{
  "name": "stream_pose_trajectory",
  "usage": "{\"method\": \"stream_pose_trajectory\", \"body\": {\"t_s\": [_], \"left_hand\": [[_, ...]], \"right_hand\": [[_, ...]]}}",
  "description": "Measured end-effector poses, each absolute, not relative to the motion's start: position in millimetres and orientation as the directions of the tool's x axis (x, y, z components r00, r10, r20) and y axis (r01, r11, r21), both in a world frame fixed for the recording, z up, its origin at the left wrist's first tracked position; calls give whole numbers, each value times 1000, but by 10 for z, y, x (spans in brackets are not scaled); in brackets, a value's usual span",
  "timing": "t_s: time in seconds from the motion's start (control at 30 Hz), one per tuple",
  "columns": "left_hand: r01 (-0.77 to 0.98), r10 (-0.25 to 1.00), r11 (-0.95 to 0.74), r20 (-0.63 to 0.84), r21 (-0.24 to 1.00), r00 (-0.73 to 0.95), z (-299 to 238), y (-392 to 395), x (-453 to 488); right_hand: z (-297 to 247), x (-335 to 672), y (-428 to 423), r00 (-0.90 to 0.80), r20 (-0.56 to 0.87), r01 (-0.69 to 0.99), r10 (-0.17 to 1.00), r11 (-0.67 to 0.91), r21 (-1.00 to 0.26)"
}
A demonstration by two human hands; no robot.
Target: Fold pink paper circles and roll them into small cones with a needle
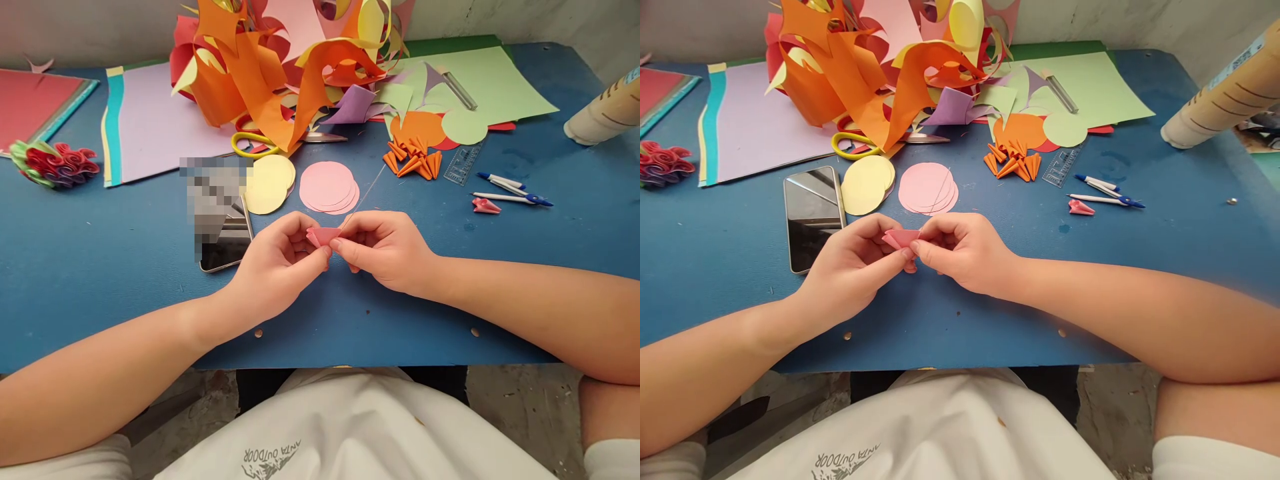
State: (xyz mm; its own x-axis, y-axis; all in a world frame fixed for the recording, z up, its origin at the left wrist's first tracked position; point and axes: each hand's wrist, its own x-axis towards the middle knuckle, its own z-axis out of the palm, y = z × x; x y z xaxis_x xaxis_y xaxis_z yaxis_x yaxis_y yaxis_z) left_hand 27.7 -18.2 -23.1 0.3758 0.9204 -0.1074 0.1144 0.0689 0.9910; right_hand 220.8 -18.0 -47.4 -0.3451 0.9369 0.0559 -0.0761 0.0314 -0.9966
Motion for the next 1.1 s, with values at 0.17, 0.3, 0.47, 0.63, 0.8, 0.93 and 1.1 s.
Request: {"method": "stream_pose_trajectory", "body": {"t_s": [0.17, 0.3, 0.47, 0.63, 0.8, 0.93, 1.1], "left_hand": [[158, 914, 103, -156, 982, 375, -213, -176, 270], [201, 915, 78, -150, 976, 374, -214, -184, 267], [272, 926, -70, -39, 960, 375, -221, -218, 273], [307, 931, -110, -11, 945, 365, -208, -231, 278], [318, 930, -125, 0, 940, 366, -195, -227, 275], [307, 922, -129, 0, 943, 387, -198, -209, 274], [284, 928, -119, 5, 951, 374, -201, -204, 273]], "right_hand": [[-471, 2207, -175, -380, 73, -145, 922, 18, -989], [-470, 2214, -175, -386, 56, -141, 921, 1, -990], [-458, 2200, -184, -337, -10, -64, 942, -33, -997], [-436, 2176, -182, -337, -21, -69, 941, -47, -997], [-447, 2191, -172, -353, 7, -77, 936, -22, -997], [-462, 2207, -160, -369, 17, -89, 929, -17, -996], [-495, 2211, -149, -378, 31, -164, 925, -34, -986]]}}
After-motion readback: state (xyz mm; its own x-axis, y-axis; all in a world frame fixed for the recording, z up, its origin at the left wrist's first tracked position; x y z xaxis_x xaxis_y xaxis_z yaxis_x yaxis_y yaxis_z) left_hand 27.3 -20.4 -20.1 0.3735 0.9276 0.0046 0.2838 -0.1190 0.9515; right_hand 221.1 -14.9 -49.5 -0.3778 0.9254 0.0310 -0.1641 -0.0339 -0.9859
